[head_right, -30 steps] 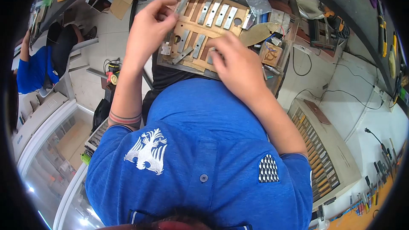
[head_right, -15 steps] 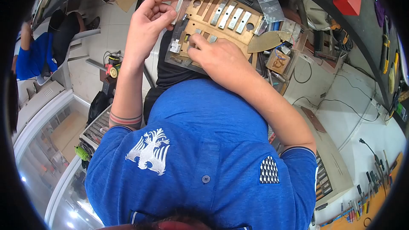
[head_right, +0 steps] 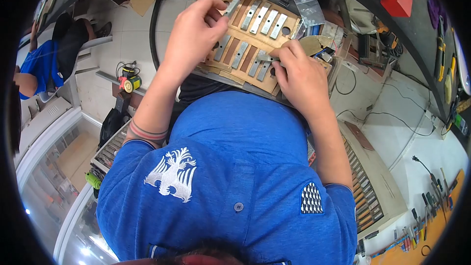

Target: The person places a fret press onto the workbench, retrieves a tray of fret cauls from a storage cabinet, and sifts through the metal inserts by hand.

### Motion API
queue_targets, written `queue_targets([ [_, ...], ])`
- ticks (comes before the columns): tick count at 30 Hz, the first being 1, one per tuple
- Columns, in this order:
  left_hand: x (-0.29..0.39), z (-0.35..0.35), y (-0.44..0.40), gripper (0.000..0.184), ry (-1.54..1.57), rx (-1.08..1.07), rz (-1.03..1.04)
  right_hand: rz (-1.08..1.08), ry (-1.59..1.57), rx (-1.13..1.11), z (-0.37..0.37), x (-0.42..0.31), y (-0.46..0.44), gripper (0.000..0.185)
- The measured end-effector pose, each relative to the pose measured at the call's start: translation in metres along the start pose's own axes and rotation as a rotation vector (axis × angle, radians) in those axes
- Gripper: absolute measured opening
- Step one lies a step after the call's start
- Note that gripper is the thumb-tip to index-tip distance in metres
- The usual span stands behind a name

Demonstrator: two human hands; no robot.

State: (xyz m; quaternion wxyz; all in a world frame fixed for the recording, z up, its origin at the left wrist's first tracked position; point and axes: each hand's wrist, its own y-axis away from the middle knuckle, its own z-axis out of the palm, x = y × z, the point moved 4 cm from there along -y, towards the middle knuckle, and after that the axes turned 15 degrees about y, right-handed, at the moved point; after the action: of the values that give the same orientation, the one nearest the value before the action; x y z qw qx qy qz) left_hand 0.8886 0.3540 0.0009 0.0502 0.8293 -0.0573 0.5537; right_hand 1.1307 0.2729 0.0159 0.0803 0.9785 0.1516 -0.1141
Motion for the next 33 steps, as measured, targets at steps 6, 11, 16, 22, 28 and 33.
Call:
queue_targets([
  [6, -0.003, 0.021, -0.003, 0.020, -0.188, -0.013, 0.207, 0.006, -0.009, 0.036, 0.001, -0.001, 0.004, 0.015],
  [11, -0.007, 0.029, 0.000, 0.018, -0.235, -0.007, 0.260, 0.006, -0.025, 0.016, 0.002, 0.001, 0.004, 0.017],
  [16, -0.004, 0.027, 0.007, 0.020, -0.247, -0.044, 0.248, -0.010, -0.039, 0.015, 0.004, 0.002, 0.004, 0.018],
  [22, -0.004, 0.017, 0.017, 0.026, -0.259, -0.119, 0.156, -0.011, -0.044, 0.008, 0.003, 0.003, 0.004, 0.018],
  [28, -0.008, 0.018, 0.018, 0.027, -0.335, -0.167, 0.145, -0.009, -0.049, -0.003, 0.004, 0.003, 0.003, 0.018],
  [33, -0.009, 0.019, 0.016, 0.025, -0.360, -0.202, 0.120, -0.006, -0.066, -0.010, 0.004, 0.004, 0.003, 0.018],
])
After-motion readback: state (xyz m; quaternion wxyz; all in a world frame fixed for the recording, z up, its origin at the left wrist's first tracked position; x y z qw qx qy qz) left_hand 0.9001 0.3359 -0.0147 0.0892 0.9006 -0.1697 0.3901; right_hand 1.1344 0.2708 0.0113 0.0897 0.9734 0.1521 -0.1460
